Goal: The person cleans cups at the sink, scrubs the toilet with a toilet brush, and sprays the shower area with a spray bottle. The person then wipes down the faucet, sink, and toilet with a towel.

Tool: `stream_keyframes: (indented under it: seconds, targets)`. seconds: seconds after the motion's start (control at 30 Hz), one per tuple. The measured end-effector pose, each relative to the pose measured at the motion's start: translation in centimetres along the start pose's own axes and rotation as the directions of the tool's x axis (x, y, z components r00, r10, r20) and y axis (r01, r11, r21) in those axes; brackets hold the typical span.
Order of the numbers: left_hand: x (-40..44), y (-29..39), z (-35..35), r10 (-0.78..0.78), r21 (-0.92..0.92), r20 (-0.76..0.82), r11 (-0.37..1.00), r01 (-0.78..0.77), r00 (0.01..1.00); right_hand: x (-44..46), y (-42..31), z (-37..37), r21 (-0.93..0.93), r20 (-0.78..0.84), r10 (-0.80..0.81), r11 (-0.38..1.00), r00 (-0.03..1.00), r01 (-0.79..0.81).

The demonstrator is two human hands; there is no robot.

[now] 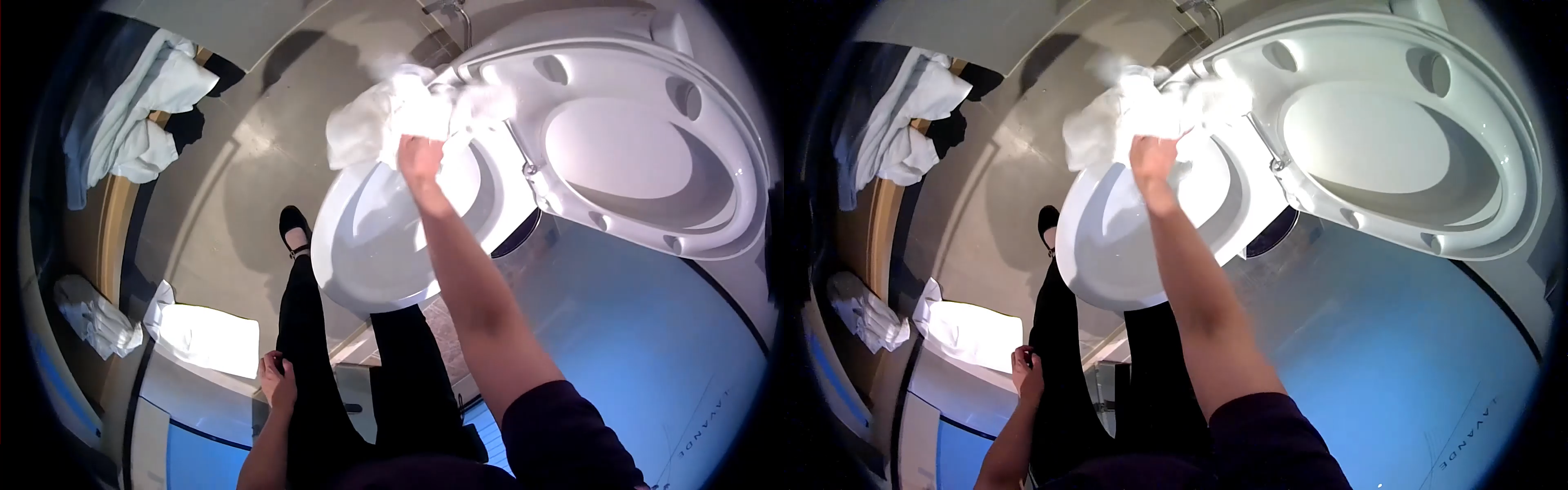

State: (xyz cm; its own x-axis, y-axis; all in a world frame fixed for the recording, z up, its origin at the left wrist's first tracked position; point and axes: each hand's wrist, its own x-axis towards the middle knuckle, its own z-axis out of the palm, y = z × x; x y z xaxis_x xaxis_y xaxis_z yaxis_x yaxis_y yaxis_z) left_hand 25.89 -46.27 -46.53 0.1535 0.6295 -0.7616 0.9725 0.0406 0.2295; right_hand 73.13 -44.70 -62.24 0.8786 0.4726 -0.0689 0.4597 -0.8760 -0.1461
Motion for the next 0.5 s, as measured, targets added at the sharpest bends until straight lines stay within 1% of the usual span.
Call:
stream_keyframes:
  seconds: [0.03,0.07,0.13,0.17,0.2,0.23,0.27,0.3,0.33,0.37,0.4,0.47,0.5]
  targets:
    - [-0.3,0.5,0.1,0.017,-0.031,-0.040,0.999,-0.018,0.999,0.3,-1.5,-2.3,0.139,0.041,-0.011,0.990,0.999,0.005]
    - [-0.5,0.6,0.4,0.033,-0.029,-0.053,0.999,-0.034,0.998,0.9,-0.6,-2.7,0.233,0.051,-0.101,0.969,0.994,0.087]
    - [-0.5,0.2,0.9,0.071,-0.032,-0.077,0.997,-0.073,0.995,3.3,2.7,-5.4,0.407,0.046,-0.282,0.881,0.958,0.240]
    - [-0.8,0.5,0.9,0.058,-0.047,-0.073,0.997,-0.062,0.996,3.7,2.9,-9.7,0.616,0.219,-0.280,0.782,0.935,0.090]
    - [-0.9,0.5,1.2,0.043,-0.055,-0.068,0.997,-0.047,0.997,2.9,2.3,-14.4,0.569,0.179,-0.224,0.818,0.958,0.084]
    - [-1.1,0.1,1.9,0.049,-0.054,-0.089,0.997,-0.054,0.995,2.5,2.1,-19.4,0.462,0.118,-0.348,0.848,0.930,0.259]
    - [-1.4,-0.3,2.6,0.052,-0.049,-0.107,0.997,-0.058,0.993,1.7,2.4,-23.7,0.299,0.131,-0.269,0.928,0.954,0.221]
    - [-1.6,-0.8,3.3,0.055,-0.077,-0.118,0.995,-0.064,0.992,1.8,3.2,-27.6,0.019,0.060,-0.462,0.887,0.885,0.462]
    - [-2.1,-0.7,3.7,0.043,-0.074,-0.115,0.996,-0.052,0.992,1.8,2.2,-30.7,-0.074,-0.096,-0.480,0.877,0.872,0.475]
    - [-2.3,-0.3,3.9,0.031,-0.067,-0.112,0.997,-0.039,0.993,2.8,0.5,-33.3,-0.275,-0.138,-0.591,0.794,0.795,0.542]
    - [-2.5,-0.2,4.3,0.019,-0.059,-0.109,0.998,-0.026,0.994,3.8,-0.4,-34.7,-0.466,-0.155,-0.696,0.677,0.701,0.569]
    - [-3.0,-0.3,5.3,0.019,-0.035,-0.128,0.999,-0.024,0.992,8.2,1.1,-31.5,-0.641,0.021,-0.731,0.514,0.682,0.571]
    - [-3.2,0.0,5.6,-0.006,-0.067,-0.112,0.998,-0.001,0.994,8.9,0.1,-28.8,-0.725,0.207,-0.558,0.464,0.803,0.509]
